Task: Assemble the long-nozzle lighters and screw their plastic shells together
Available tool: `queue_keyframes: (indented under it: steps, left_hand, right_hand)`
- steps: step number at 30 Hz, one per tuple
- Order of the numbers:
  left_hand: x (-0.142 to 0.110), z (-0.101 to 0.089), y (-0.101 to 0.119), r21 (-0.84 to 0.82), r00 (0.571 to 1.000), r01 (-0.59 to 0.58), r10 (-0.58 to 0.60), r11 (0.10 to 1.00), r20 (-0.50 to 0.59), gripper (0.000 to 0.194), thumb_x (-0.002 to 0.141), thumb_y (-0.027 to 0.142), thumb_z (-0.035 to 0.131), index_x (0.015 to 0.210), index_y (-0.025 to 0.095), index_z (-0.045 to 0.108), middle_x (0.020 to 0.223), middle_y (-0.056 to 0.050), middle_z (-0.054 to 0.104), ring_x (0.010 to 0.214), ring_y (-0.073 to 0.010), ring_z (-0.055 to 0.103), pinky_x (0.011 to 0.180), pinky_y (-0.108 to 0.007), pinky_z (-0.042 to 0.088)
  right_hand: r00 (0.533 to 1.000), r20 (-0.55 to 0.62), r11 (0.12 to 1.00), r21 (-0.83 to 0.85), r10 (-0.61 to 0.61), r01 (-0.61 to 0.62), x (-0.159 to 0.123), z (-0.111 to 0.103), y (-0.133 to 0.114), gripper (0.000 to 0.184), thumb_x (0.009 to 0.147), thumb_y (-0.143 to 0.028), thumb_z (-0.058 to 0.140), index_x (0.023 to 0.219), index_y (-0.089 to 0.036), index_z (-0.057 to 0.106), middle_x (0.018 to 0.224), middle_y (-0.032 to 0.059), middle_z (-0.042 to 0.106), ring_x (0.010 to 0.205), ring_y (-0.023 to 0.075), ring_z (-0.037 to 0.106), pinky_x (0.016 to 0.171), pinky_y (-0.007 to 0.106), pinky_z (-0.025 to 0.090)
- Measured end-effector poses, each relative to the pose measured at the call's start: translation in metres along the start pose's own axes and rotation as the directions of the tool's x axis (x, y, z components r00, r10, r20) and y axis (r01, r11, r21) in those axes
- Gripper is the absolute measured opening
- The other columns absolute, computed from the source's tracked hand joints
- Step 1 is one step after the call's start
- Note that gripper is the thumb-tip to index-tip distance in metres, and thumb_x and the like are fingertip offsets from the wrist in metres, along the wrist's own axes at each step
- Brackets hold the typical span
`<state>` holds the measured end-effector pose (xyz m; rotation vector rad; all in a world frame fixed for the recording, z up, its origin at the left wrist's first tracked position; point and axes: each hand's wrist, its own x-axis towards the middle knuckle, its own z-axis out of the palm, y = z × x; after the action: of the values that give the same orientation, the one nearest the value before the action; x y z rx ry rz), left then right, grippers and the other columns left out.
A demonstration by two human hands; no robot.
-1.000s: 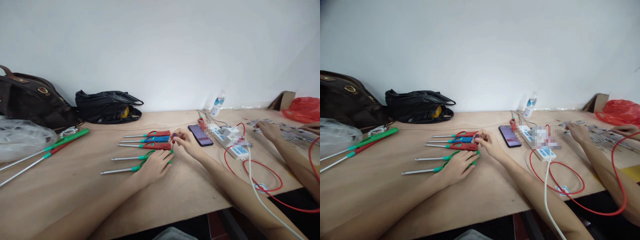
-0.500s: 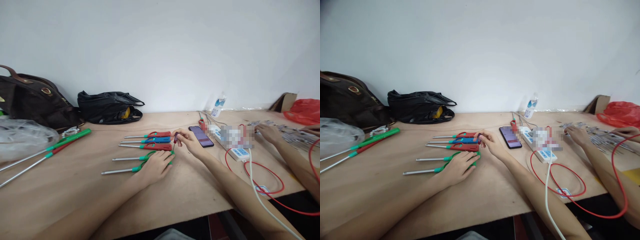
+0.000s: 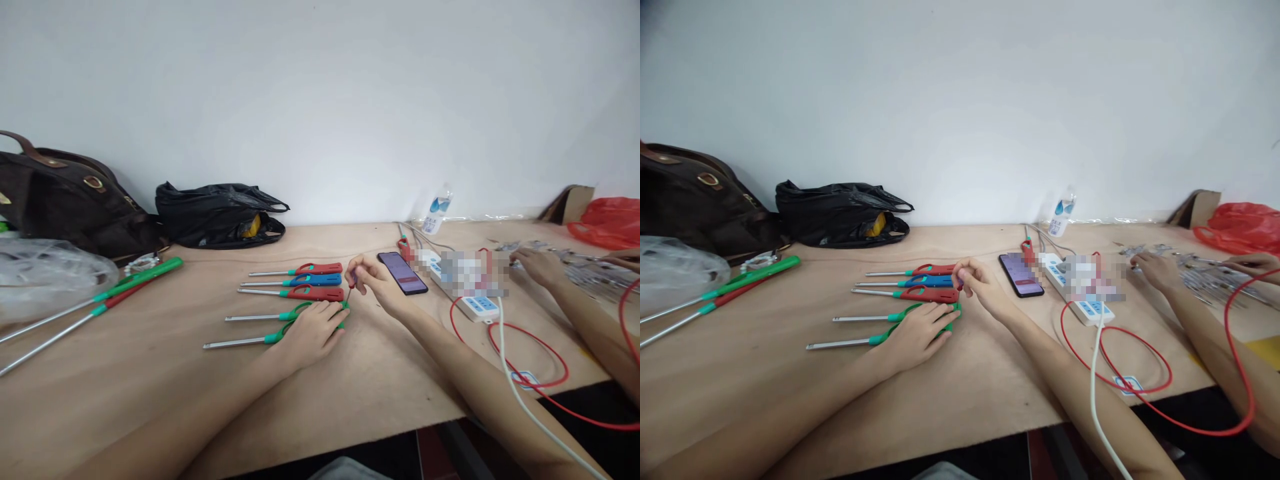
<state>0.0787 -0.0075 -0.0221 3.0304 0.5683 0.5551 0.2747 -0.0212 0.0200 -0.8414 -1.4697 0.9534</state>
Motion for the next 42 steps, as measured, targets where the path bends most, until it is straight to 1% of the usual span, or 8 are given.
queue_keyframes:
  steps: [8, 12, 16, 22, 28, 31, 37, 42]
  left_hand:
    - [-0.0009, 0.0023, -0.0007, 0.014, 1.0, -0.007, 0.008, 1.0, -0.009, 0.033, 0.094, 0.023, 0.044, 0.123, 0.016, 0.056, 0.115, -0.01, 0.06, 0.102, -0.0247, 0.057, 0.088, -0.04, 0.048]
    - [-0.0008, 0.0029, -0.0012, 0.016, 1.0, -0.004, 0.004, 1.0, 0.001, 0.033, 0.094, 0.023, 0.044, 0.124, 0.016, 0.056, 0.116, -0.01, 0.06, 0.103, -0.0249, 0.057, 0.088, -0.041, 0.048]
    - [-0.0006, 0.0031, -0.0011, 0.013, 1.0, 0.0, 0.0, 1.0, 0.01, 0.034, 0.094, 0.023, 0.044, 0.124, 0.015, 0.056, 0.116, -0.01, 0.06, 0.105, -0.0251, 0.056, 0.089, -0.041, 0.048]
    - [-0.0008, 0.0026, -0.0007, 0.025, 1.0, -0.009, 0.009, 1.0, -0.015, 0.033, 0.094, 0.023, 0.044, 0.124, 0.016, 0.056, 0.116, -0.01, 0.06, 0.102, -0.0247, 0.057, 0.087, -0.04, 0.048]
    - [-0.0011, 0.0022, -0.0006, 0.014, 1.0, -0.006, 0.006, 1.0, -0.005, 0.033, 0.093, 0.022, 0.046, 0.124, 0.015, 0.056, 0.115, -0.01, 0.06, 0.103, -0.0249, 0.057, 0.088, -0.04, 0.048]
    - [-0.0013, 0.0019, -0.0003, 0.01, 1.0, -0.006, 0.006, 1.0, -0.013, 0.033, 0.093, 0.021, 0.046, 0.123, 0.015, 0.056, 0.114, -0.01, 0.061, 0.102, -0.0248, 0.057, 0.087, -0.04, 0.048]
    - [-0.0014, 0.0018, -0.0012, 0.021, 1.0, -0.017, 0.017, 1.0, -0.024, 0.033, 0.092, 0.022, 0.046, 0.123, 0.014, 0.056, 0.114, -0.011, 0.06, 0.101, -0.0251, 0.057, 0.085, -0.04, 0.049]
    - [-0.0018, 0.0017, -0.0013, 0.027, 1.0, -0.014, 0.015, 1.0, -0.021, 0.033, 0.092, 0.022, 0.046, 0.123, 0.015, 0.056, 0.115, -0.01, 0.06, 0.101, -0.0249, 0.057, 0.086, -0.039, 0.048]
  right_hand:
    - [1.0, -0.015, 1.0, 0.011, -0.024, 0.024, -0.0006, -0.0043, 0.0017, 0.027, 0.088, -0.046, 0.056, 0.085, -0.019, 0.056, 0.072, 0.0014, 0.063, 0.051, 0.009, 0.046, 0.049, 0.024, 0.036]
    - [1.0, -0.017, 0.999, 0.034, -0.017, 0.018, -0.0012, -0.0038, 0.0008, 0.025, 0.081, -0.041, 0.067, 0.085, -0.021, 0.053, 0.07, -0.0003, 0.062, 0.06, 0.012, 0.052, 0.049, 0.023, 0.034]
    - [0.999, 0.007, 0.999, -0.025, -0.039, 0.039, -0.001, -0.0041, -0.0006, 0.023, 0.087, -0.042, 0.06, 0.084, -0.019, 0.059, 0.076, 0.004, 0.066, 0.06, 0.0122, 0.05, 0.051, 0.025, 0.036]
    - [0.999, -0.002, 0.999, 0.016, -0.043, 0.043, -0.002, -0.001, -0.0021, 0.021, 0.085, -0.04, 0.063, 0.085, -0.02, 0.055, 0.067, 0.0006, 0.063, 0.063, 0.0136, 0.053, 0.053, 0.025, 0.034]
    - [0.999, -0.041, 0.998, -0.059, -0.033, 0.031, -0.0012, -0.0013, -0.0033, 0.024, 0.088, -0.041, 0.058, 0.081, -0.018, 0.062, 0.076, 0.003, 0.062, 0.054, 0.0096, 0.04, 0.048, 0.025, 0.027]
    - [0.999, -0.042, 1.0, -0.017, -0.007, 0.006, -0.0008, -0.0005, -0.001, 0.03, 0.092, -0.045, 0.051, 0.081, -0.019, 0.059, 0.073, 0.002, 0.062, 0.049, 0.0091, 0.035, 0.047, 0.026, 0.026]
    - [1.0, -0.023, 0.998, 0.068, -0.01, 0.012, -0.0008, 0.0019, 0.0025, 0.024, 0.084, -0.042, 0.064, 0.086, -0.023, 0.051, 0.068, -0.0002, 0.062, 0.059, 0.0128, 0.048, 0.048, 0.024, 0.026]
    - [1.0, -0.011, 0.998, 0.052, -0.028, 0.028, 0.0001, 0.0026, 0.0031, 0.025, 0.088, -0.043, 0.057, 0.083, -0.019, 0.059, 0.075, 0.0031, 0.065, 0.05, 0.01, 0.039, 0.048, 0.026, 0.029]
